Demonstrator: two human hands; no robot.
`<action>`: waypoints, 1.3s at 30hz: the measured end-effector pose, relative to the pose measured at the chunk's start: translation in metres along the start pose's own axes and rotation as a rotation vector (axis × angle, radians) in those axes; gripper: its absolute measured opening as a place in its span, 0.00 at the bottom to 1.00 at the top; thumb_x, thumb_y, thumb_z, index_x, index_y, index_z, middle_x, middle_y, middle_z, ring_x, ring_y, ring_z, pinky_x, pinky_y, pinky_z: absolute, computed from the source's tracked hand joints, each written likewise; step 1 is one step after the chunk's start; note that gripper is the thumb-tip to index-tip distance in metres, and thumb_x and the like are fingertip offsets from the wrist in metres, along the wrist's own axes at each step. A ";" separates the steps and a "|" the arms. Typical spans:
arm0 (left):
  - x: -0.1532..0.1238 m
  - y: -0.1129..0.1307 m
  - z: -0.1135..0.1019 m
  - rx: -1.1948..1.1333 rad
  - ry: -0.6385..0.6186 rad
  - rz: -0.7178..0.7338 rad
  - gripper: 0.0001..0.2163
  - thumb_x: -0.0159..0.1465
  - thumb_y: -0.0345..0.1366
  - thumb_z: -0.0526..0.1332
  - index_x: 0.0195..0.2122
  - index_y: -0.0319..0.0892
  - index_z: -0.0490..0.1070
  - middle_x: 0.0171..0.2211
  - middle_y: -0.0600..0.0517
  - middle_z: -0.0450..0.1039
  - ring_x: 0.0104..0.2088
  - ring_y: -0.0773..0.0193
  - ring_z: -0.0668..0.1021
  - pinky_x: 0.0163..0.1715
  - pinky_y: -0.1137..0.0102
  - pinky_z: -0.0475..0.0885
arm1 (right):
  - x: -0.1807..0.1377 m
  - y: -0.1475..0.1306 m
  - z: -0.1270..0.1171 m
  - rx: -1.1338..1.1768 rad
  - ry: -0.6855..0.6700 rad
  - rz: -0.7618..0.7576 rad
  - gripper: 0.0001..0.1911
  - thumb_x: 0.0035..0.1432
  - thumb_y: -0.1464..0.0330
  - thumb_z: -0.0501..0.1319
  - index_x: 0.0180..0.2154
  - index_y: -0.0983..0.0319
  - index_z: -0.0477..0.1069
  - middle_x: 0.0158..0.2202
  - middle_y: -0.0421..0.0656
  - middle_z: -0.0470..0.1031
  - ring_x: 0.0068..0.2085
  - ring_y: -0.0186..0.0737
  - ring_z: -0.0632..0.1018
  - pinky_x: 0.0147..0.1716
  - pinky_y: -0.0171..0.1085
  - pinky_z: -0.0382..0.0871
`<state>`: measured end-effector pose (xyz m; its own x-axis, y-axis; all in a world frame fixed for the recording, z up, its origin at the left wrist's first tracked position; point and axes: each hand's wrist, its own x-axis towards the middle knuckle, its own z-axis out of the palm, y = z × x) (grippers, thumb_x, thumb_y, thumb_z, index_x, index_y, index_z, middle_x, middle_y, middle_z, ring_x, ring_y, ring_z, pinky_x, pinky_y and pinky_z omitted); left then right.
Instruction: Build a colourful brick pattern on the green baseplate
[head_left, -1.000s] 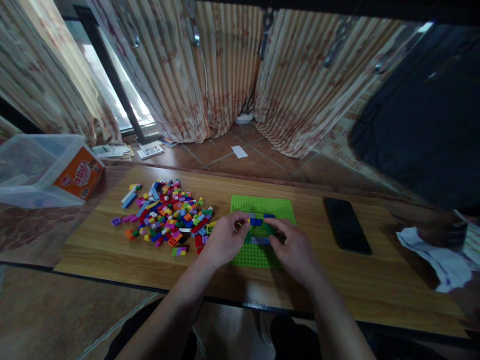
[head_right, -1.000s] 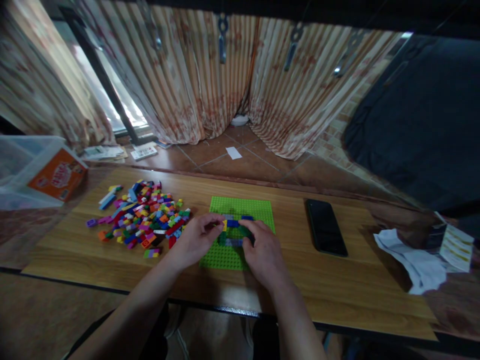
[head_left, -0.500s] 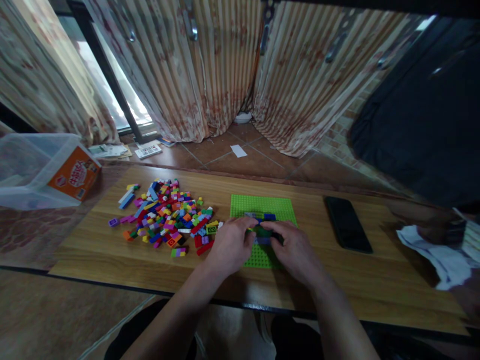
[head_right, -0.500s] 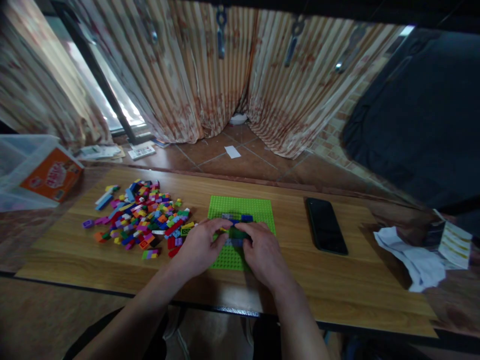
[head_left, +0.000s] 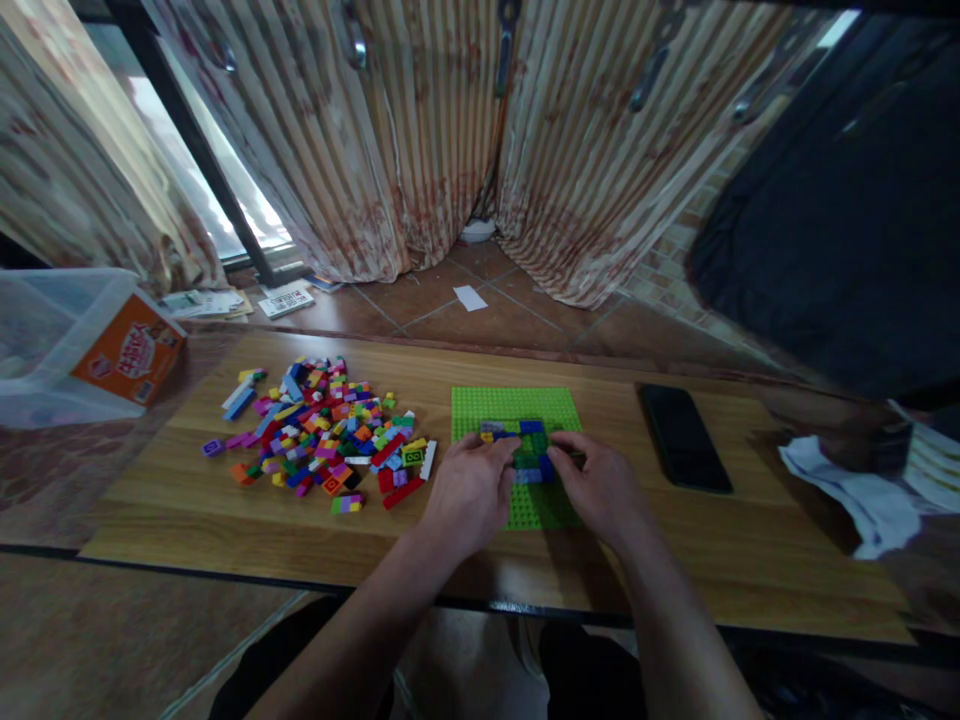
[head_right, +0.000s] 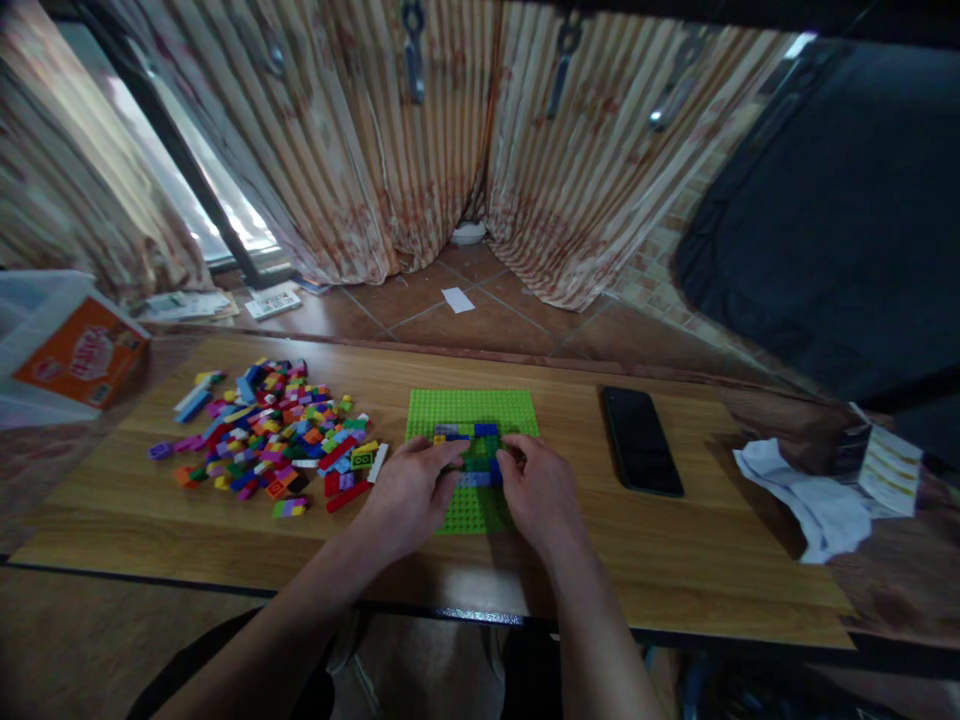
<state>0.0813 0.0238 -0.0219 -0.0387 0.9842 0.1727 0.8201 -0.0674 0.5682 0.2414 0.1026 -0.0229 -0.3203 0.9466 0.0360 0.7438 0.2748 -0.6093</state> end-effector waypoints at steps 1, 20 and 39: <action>0.000 0.000 0.000 0.014 0.002 0.008 0.16 0.63 0.27 0.56 0.52 0.40 0.72 0.38 0.51 0.80 0.41 0.57 0.77 0.47 0.61 0.72 | 0.000 -0.001 0.000 -0.007 0.004 0.008 0.15 0.58 0.65 0.57 0.42 0.64 0.77 0.39 0.50 0.81 0.37 0.45 0.80 0.41 0.44 0.71; -0.011 0.018 0.007 0.252 -0.107 0.011 0.13 0.67 0.33 0.54 0.50 0.37 0.71 0.45 0.46 0.75 0.46 0.52 0.71 0.49 0.56 0.68 | 0.000 -0.006 0.013 -0.110 0.025 0.029 0.14 0.54 0.62 0.63 0.39 0.64 0.76 0.33 0.47 0.77 0.33 0.43 0.76 0.35 0.41 0.67; -0.018 0.030 0.026 0.564 -0.066 0.121 0.18 0.65 0.28 0.52 0.54 0.28 0.69 0.49 0.37 0.70 0.49 0.48 0.70 0.56 0.48 0.62 | 0.004 -0.002 0.020 -0.051 0.050 0.076 0.15 0.51 0.61 0.65 0.38 0.64 0.76 0.30 0.45 0.76 0.32 0.42 0.76 0.34 0.40 0.67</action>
<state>0.1215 0.0078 -0.0285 0.0947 0.9843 0.1492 0.9946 -0.0999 0.0283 0.2273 0.1026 -0.0372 -0.2331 0.9720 0.0313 0.7942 0.2088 -0.5707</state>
